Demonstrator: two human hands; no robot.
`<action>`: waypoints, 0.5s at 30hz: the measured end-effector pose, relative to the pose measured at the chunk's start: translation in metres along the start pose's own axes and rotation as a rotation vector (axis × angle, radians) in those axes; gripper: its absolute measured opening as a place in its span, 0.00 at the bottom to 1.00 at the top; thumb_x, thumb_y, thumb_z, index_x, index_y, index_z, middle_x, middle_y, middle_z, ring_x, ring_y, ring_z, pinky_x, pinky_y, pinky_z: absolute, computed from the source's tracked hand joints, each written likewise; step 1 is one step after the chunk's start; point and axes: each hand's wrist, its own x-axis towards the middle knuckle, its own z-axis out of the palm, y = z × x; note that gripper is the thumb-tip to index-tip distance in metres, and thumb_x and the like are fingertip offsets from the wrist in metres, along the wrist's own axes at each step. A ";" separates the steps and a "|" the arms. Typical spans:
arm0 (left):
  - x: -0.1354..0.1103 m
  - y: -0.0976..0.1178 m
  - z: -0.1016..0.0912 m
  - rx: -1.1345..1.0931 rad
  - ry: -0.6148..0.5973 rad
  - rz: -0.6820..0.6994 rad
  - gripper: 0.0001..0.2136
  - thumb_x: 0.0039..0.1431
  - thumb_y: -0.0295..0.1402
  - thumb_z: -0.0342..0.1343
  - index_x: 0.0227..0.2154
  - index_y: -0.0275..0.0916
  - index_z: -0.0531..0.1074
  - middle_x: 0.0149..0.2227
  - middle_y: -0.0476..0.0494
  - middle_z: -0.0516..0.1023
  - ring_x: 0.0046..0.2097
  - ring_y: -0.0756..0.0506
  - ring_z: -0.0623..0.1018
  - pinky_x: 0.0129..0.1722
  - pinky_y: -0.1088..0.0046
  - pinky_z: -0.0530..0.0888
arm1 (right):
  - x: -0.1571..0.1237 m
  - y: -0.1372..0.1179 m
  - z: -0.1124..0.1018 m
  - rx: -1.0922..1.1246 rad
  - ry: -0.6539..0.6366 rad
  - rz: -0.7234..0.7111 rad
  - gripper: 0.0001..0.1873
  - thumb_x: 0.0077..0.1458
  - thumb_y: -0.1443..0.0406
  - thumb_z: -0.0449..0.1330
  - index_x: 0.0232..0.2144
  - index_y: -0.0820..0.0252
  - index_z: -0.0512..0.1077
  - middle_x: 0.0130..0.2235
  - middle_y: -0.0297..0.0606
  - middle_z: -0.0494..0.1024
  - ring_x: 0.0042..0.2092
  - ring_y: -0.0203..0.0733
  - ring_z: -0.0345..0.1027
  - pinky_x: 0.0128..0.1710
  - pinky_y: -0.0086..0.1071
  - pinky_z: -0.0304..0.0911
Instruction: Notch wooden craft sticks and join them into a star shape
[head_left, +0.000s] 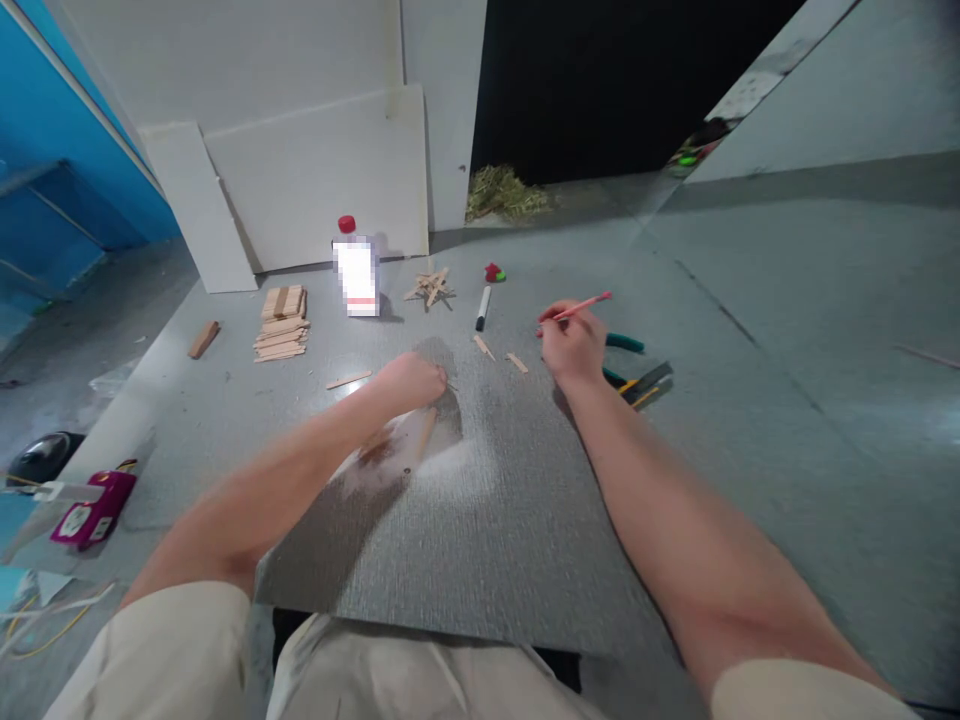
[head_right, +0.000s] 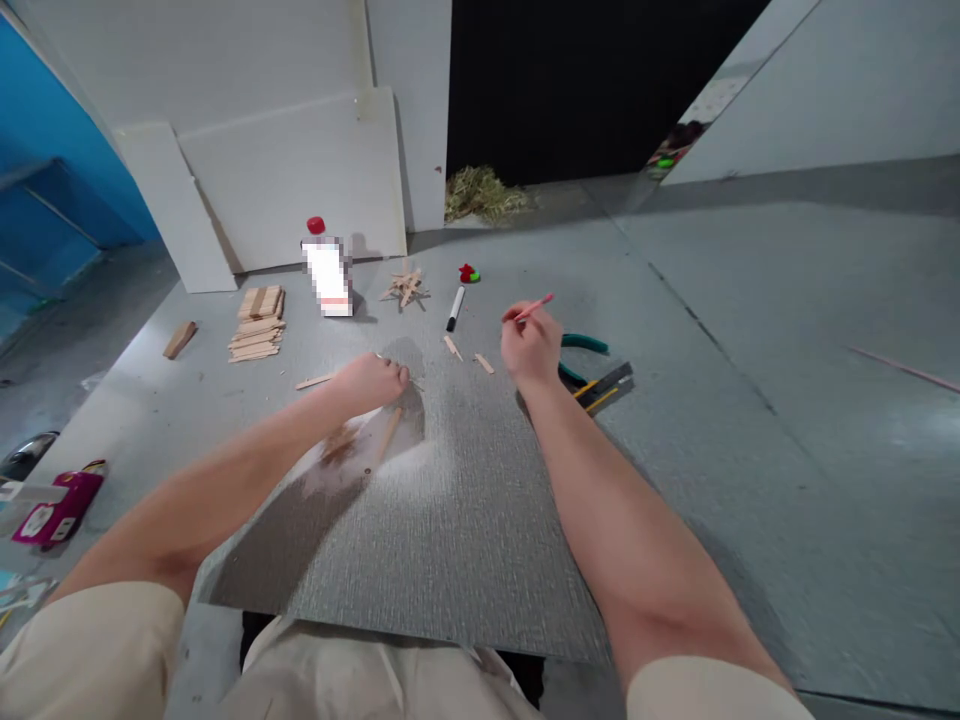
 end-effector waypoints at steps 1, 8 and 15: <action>-0.006 0.000 -0.003 0.010 0.024 0.002 0.17 0.68 0.40 0.58 0.54 0.36 0.71 0.53 0.38 0.75 0.50 0.43 0.78 0.50 0.59 0.79 | -0.001 -0.003 -0.002 -0.041 -0.044 -0.008 0.16 0.67 0.56 0.60 0.51 0.60 0.72 0.50 0.42 0.76 0.46 0.43 0.73 0.48 0.43 0.73; -0.075 0.043 -0.009 0.037 0.298 0.123 0.10 0.69 0.30 0.55 0.49 0.31 0.74 0.46 0.37 0.81 0.47 0.44 0.81 0.50 0.62 0.80 | -0.026 -0.059 0.012 -0.185 -0.375 -0.287 0.19 0.66 0.58 0.61 0.55 0.59 0.71 0.56 0.45 0.74 0.53 0.47 0.72 0.52 0.47 0.72; -0.126 0.060 -0.020 -0.019 0.523 0.146 0.11 0.69 0.25 0.49 0.45 0.31 0.77 0.45 0.36 0.84 0.46 0.43 0.84 0.50 0.64 0.81 | -0.024 -0.047 0.017 -0.242 -0.453 -0.183 0.20 0.65 0.57 0.62 0.55 0.63 0.71 0.55 0.47 0.74 0.51 0.47 0.73 0.50 0.46 0.73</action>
